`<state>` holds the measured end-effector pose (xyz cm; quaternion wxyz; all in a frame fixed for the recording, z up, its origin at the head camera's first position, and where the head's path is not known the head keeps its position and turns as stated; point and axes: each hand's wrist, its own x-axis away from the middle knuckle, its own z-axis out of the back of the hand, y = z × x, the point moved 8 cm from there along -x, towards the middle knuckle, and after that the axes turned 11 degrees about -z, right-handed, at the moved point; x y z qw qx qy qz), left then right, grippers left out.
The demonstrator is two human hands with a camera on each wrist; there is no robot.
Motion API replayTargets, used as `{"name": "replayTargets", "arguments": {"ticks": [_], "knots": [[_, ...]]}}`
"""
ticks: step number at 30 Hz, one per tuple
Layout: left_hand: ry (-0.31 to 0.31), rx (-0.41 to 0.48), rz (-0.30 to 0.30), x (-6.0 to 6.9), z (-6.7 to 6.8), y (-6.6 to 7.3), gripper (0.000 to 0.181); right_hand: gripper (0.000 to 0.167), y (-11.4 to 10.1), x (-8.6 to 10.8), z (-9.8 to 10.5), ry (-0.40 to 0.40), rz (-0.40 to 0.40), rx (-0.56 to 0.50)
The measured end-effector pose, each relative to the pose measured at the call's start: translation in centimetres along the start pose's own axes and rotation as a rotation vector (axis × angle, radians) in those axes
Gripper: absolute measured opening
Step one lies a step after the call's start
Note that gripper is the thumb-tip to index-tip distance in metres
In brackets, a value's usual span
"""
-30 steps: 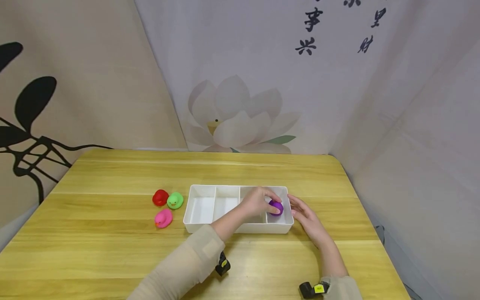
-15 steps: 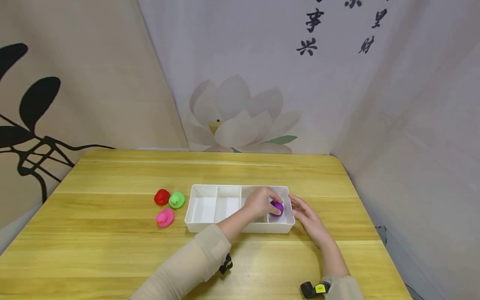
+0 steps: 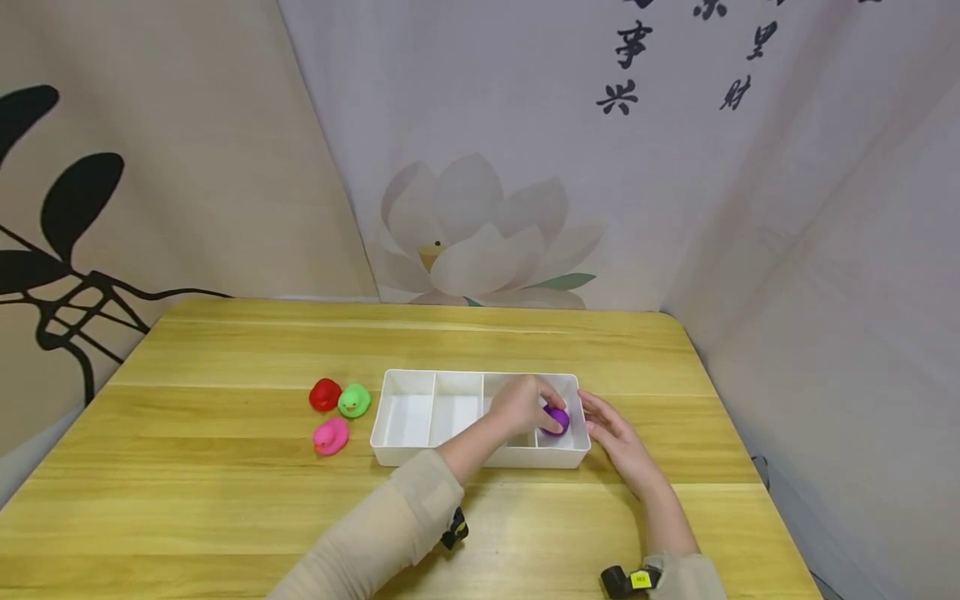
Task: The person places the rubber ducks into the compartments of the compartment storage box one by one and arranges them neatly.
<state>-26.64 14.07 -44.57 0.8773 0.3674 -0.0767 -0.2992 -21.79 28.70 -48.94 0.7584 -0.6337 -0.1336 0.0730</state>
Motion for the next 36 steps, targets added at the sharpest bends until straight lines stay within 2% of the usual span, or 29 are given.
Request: {"name": "replayTargets", "arguments": {"ticks": [6,14,19,27,32,36], "knots": [[0.006,0.028,0.01,0.1,0.1,-0.3,0.029,0.048,0.0,0.0,-0.1,-0.012,-0.005,-0.009],[0.008,0.167,0.001,0.2,0.8,-0.3,0.029,0.048,0.0,0.0,-0.1,-0.014,0.006,-0.012],[0.03,0.25,-0.019,0.7,1.5,-0.1,0.032,0.047,-0.1,0.1,0.0,-0.011,0.021,-0.019],[0.118,0.366,-0.039,2.0,3.2,0.3,0.033,0.047,-0.2,0.1,-0.1,-0.02,0.027,-0.023],[0.158,0.457,-0.07,3.3,4.0,0.9,0.028,0.047,-0.1,0.1,-0.1,-0.02,0.029,-0.015],[0.186,0.531,-0.079,4.5,4.6,1.3,0.026,0.048,0.2,0.1,0.0,-0.002,0.0,-0.005]]}}
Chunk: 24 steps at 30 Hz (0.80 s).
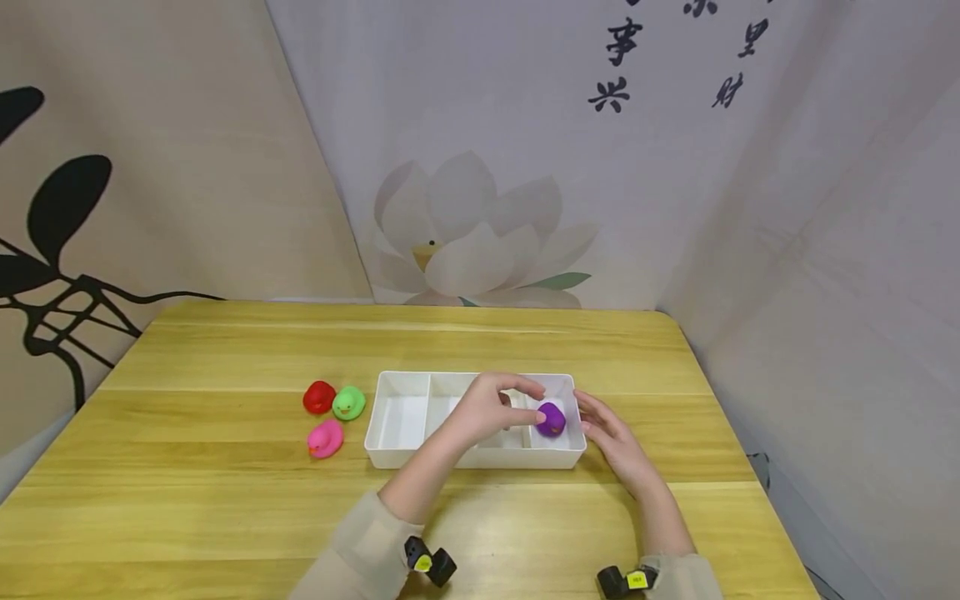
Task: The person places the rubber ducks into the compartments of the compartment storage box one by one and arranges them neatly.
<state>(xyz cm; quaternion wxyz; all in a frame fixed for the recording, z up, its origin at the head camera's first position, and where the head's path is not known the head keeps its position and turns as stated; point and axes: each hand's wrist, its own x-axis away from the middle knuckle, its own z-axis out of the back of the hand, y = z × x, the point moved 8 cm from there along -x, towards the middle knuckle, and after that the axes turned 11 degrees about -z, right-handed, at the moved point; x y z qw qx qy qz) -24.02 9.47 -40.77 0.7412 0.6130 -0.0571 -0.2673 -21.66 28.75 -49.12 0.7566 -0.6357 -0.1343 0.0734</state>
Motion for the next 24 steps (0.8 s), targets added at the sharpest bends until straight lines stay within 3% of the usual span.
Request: {"name": "replayTargets", "arguments": {"ticks": [5,12,17,22,24], "knots": [[0.032,0.062,-0.028,1.7,0.8,1.6,0.027,0.049,0.1,0.0,0.2,0.016,-0.012,0.011],[0.069,0.076,-0.082,4.0,2.9,3.4,0.028,0.048,-0.3,-0.1,0.2,0.01,0.019,0.011],[0.108,0.091,-0.062,5.7,4.9,3.4,0.026,0.048,-0.5,-0.1,0.1,0.015,0.022,0.01],[0.155,0.083,-0.039,7.7,6.7,5.3,0.027,0.048,-0.4,0.0,0.1,0.015,0.014,0.011],[0.174,0.078,-0.026,8.3,7.4,5.4,0.028,0.048,-0.3,0.0,0.1,0.013,0.008,0.01]]}}
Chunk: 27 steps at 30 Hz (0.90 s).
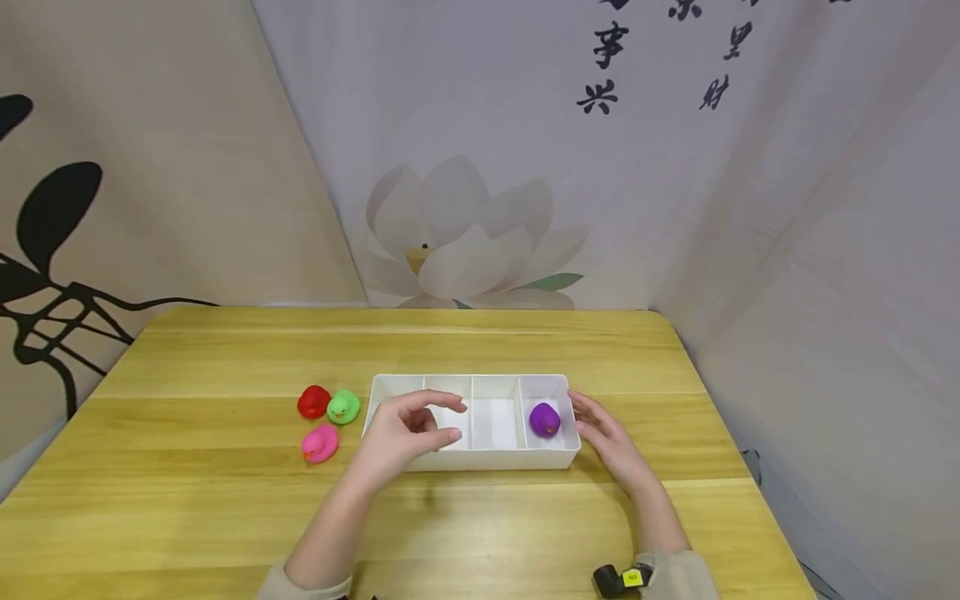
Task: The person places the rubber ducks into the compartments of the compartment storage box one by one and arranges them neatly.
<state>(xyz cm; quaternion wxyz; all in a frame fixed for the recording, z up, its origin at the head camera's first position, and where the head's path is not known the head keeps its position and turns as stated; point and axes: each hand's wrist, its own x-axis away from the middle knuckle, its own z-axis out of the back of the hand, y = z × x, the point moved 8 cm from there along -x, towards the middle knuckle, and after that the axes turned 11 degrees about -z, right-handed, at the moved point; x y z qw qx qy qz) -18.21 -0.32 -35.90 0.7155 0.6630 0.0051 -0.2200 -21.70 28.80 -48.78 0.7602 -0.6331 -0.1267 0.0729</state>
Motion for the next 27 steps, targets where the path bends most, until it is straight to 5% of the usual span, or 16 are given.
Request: {"name": "replayTargets", "arguments": {"ticks": [5,17,27], "knots": [[0.057,0.003,0.0,1.1,1.9,-2.2,0.03,0.049,0.4,-0.1,0.0,0.009,-0.007,-0.002],[0.178,-0.087,-0.042,3.9,7.7,-2.2,0.031,0.048,0.4,-0.2,-0.1,0.005,0.01,-0.005],[0.238,-0.191,-0.01,6.5,12.5,-4.4,0.036,0.048,0.5,-0.1,0.1,0.009,0.003,0.019]]}}
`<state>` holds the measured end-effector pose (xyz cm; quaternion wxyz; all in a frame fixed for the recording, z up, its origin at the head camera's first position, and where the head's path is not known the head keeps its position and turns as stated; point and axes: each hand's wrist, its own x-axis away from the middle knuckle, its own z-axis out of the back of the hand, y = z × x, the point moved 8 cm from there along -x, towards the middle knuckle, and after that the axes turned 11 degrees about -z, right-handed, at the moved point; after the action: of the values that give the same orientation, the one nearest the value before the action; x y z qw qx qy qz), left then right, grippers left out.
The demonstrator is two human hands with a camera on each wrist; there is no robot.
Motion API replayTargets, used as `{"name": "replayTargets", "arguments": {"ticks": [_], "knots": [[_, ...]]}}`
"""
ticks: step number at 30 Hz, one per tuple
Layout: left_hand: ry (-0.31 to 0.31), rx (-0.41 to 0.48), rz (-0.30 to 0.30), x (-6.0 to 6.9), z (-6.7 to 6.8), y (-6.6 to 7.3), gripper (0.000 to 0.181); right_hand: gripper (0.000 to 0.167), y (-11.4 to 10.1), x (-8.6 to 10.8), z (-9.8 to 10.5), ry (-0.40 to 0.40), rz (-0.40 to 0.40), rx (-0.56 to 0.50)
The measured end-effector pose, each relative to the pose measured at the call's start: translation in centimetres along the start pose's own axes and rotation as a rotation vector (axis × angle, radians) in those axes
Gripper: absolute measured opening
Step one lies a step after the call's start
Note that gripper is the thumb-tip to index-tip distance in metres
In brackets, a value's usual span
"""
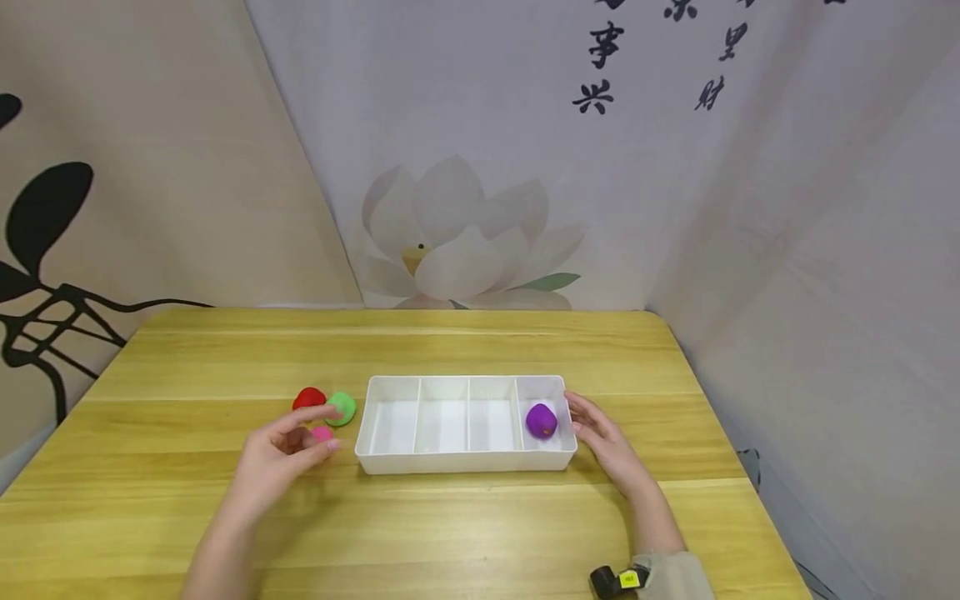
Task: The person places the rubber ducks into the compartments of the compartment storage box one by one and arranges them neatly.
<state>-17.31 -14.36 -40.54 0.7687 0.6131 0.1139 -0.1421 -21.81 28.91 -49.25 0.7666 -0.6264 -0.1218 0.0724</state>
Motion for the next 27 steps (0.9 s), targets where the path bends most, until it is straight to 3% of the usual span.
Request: {"name": "replayTargets", "arguments": {"ticks": [6,12,27], "knots": [[0.034,-0.039,0.064,1.1,2.1,-1.8,0.04,0.048,-0.2,-0.1,0.0,-0.004,-0.002,-0.014],[0.039,-0.061,0.109,1.6,3.3,-3.1,0.044,0.048,-0.3,0.0,0.1,-0.001,-0.007,-0.006],[-0.001,-0.082,0.174,2.5,4.1,-7.0,0.05,0.048,-0.4,0.1,0.0,-0.008,-0.011,-0.017]]}}
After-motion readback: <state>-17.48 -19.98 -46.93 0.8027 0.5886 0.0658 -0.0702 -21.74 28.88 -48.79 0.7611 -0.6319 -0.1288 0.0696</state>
